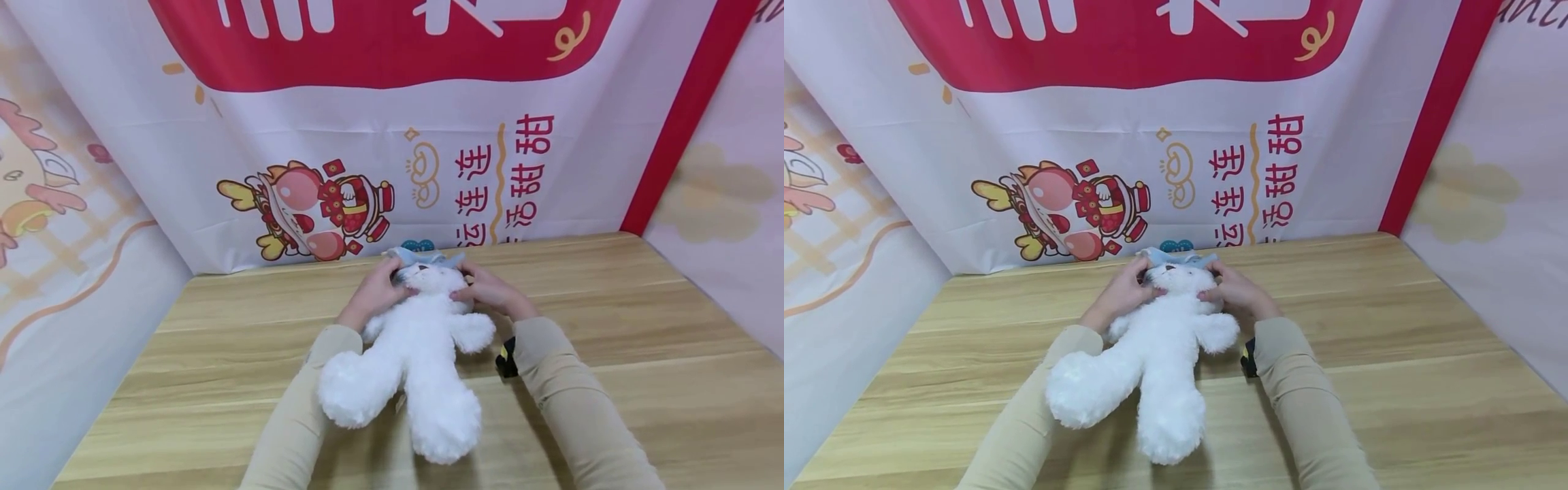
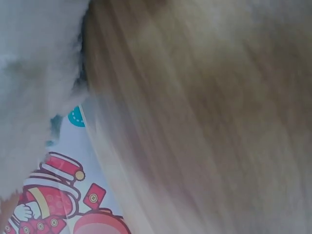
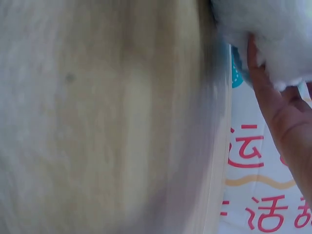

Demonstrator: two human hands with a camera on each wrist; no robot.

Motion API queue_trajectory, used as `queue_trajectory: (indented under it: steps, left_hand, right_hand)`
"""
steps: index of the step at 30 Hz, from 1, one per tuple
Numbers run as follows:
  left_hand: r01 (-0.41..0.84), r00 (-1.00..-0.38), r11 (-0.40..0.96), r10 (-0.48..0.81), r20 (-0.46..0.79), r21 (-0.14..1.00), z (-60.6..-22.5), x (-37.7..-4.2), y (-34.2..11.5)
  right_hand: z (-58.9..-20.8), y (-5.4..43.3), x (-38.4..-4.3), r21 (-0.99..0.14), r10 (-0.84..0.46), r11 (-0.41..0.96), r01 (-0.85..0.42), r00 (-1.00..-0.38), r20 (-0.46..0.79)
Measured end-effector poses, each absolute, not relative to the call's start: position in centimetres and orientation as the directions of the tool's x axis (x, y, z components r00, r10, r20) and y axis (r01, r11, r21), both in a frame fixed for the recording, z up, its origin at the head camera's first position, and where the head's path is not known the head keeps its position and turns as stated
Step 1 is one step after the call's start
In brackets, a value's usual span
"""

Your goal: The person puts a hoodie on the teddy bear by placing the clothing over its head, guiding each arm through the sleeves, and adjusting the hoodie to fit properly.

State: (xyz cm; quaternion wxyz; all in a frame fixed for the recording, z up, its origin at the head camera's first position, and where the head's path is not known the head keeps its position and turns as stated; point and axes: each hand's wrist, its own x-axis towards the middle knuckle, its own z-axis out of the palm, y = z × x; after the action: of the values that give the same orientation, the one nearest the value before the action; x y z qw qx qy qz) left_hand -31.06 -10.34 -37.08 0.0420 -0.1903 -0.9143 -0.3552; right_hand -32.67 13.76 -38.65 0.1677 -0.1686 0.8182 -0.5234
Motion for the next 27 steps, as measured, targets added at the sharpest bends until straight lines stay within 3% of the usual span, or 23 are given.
queue_trajectory:
  steps: [5,11,21,27]
  left_hand:
    - [0.387,-0.922,0.689,0.275,0.273,0.613,-37.1,-31.0,-10.4]
    - [0.273,-0.962,0.695,0.197,0.189,0.665,-37.3,-31.0,-10.8]
    - [0.304,-0.928,0.807,0.132,0.348,0.506,-37.2,-30.7,-10.0]
    - [0.343,-0.864,0.827,0.091,0.495,0.446,-37.8,-30.6,-10.0]
  right_hand:
    - [-38.9,12.6,-32.8,-0.854,-0.314,0.491,-0.173,-0.949,0.011]
    - [-38.6,11.7,-32.9,-0.819,-0.260,0.538,-0.200,-0.963,0.064]
    - [-38.3,11.9,-32.8,-0.882,-0.348,0.429,-0.193,-0.937,0.035]
    - [-38.2,12.8,-32.7,-0.942,-0.527,0.300,-0.152,-0.849,-0.031]
